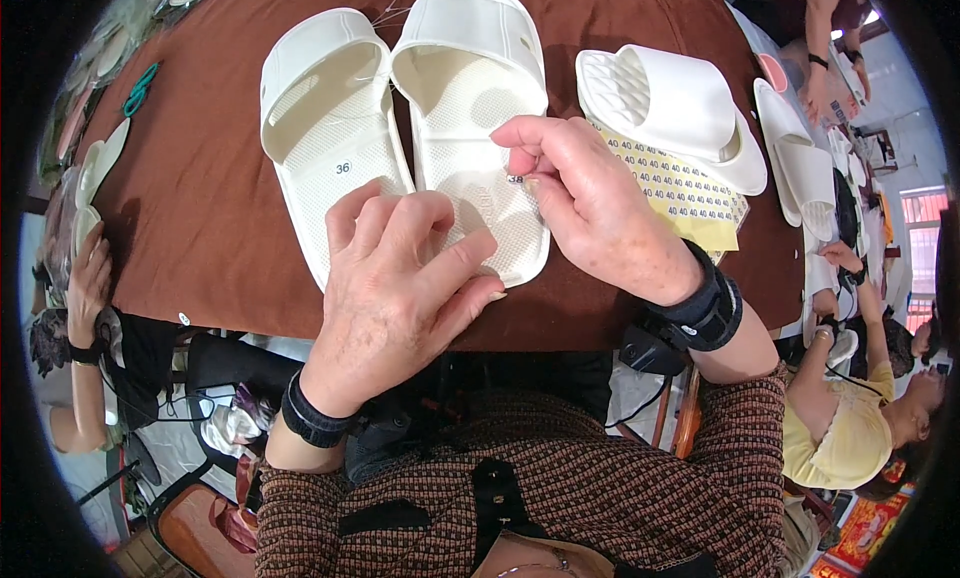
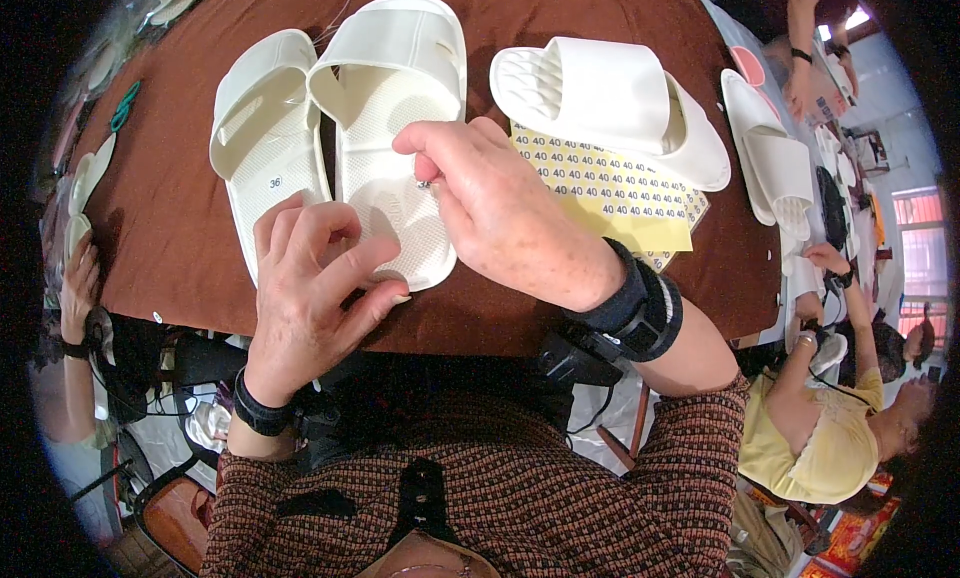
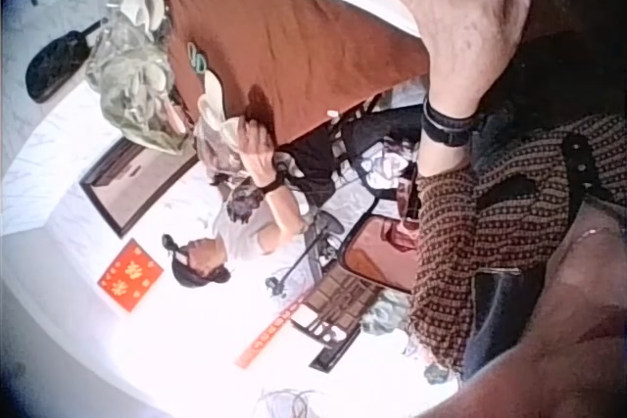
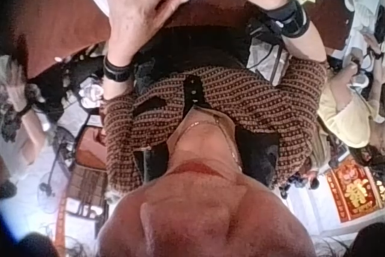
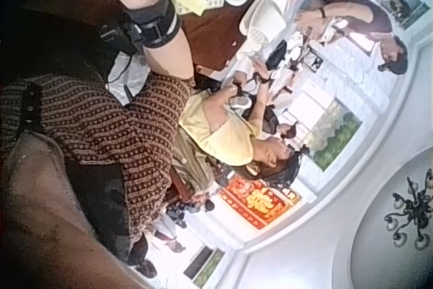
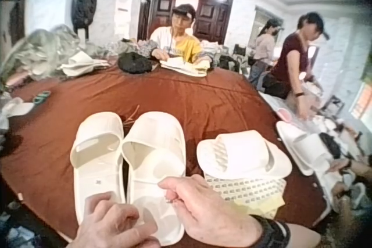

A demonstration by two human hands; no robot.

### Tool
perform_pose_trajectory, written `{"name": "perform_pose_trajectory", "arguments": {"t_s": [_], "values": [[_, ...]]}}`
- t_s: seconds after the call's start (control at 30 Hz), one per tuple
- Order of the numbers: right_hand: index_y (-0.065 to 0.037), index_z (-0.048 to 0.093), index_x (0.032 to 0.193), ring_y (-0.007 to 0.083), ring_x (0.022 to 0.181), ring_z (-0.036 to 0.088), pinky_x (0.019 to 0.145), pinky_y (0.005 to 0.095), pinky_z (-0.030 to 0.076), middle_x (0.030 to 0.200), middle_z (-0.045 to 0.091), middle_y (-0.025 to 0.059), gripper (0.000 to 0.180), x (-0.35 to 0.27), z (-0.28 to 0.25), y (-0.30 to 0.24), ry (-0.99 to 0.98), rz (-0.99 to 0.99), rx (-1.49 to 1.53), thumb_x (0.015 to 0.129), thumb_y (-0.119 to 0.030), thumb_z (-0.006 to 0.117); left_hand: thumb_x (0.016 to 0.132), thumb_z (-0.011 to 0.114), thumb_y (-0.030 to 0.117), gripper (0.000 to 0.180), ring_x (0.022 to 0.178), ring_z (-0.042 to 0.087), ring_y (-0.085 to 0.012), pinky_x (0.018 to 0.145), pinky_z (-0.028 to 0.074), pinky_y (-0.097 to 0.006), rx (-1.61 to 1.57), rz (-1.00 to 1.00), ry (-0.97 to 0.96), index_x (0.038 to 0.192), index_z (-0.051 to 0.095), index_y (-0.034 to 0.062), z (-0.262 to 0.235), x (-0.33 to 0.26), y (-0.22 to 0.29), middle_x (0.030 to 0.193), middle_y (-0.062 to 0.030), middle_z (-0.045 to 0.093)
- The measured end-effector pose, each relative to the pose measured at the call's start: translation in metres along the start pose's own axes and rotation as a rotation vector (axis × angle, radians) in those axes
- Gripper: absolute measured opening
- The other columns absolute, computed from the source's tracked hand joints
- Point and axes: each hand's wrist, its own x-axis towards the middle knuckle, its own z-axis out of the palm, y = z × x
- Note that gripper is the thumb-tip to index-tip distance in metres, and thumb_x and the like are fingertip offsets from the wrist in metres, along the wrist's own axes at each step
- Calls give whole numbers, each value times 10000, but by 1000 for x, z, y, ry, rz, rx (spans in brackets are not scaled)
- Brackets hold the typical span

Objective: Inspecting, assembling, and applying labels to white and pink slippers in a manufacturing setting.

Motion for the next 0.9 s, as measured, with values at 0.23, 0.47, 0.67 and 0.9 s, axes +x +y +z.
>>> {"name": "perform_pose_trajectory", "arguments": {"t_s": [0.23, 0.47, 0.67, 0.9], "values": [[-11, 526, 1217, 294, 916, 549, 811, 392, 485, 988, 593, 142, 371, 0, -1, -1, -24, -42, -53, 858, 77, 493, 717, 810, 307, 304, 894, 548, -262, 986, 404, -487, 0, 1, 6, 944, 697, 138, -1, 0, 1, 959, -58, 547], [-18, 524, 1222, 298, 907, 540, 805, 393, 481, 1008, 595, 147, 374, 0, -1, 0, -39, -67, -98, 862, 78, 488, 741, 795, 293, 353, 927, 540, -268, 982, 390, -467, -7, -4, -28, 1036, 689, 131, -2, 1, 0, 974, -65, 545], [-19, 521, 1224, 302, 906, 541, 807, 394, 481, 1004, 598, 149, 386, -1, -2, 0, -35, -95, -118, 854, 83, 490, 800, 744, 257, 435, 949, 516, -280, 915, 370, -417, -23, -96, -126, 1200, 642, 119, -12, 15, 6, 965, -80, 542], [-22, 528, 1247, 321, 948, 555, 854, 403, 473, 1065, 622, 152, 404, -3, 1, 4, -1, -103, -97, 855, 76, 505, 801, 736, 224, 425, 903, 515, -262, 859, 370, -403, 47, -62, -165, 1204, 649, 119, -5, 29, 7, 903, -75, 518]]}}
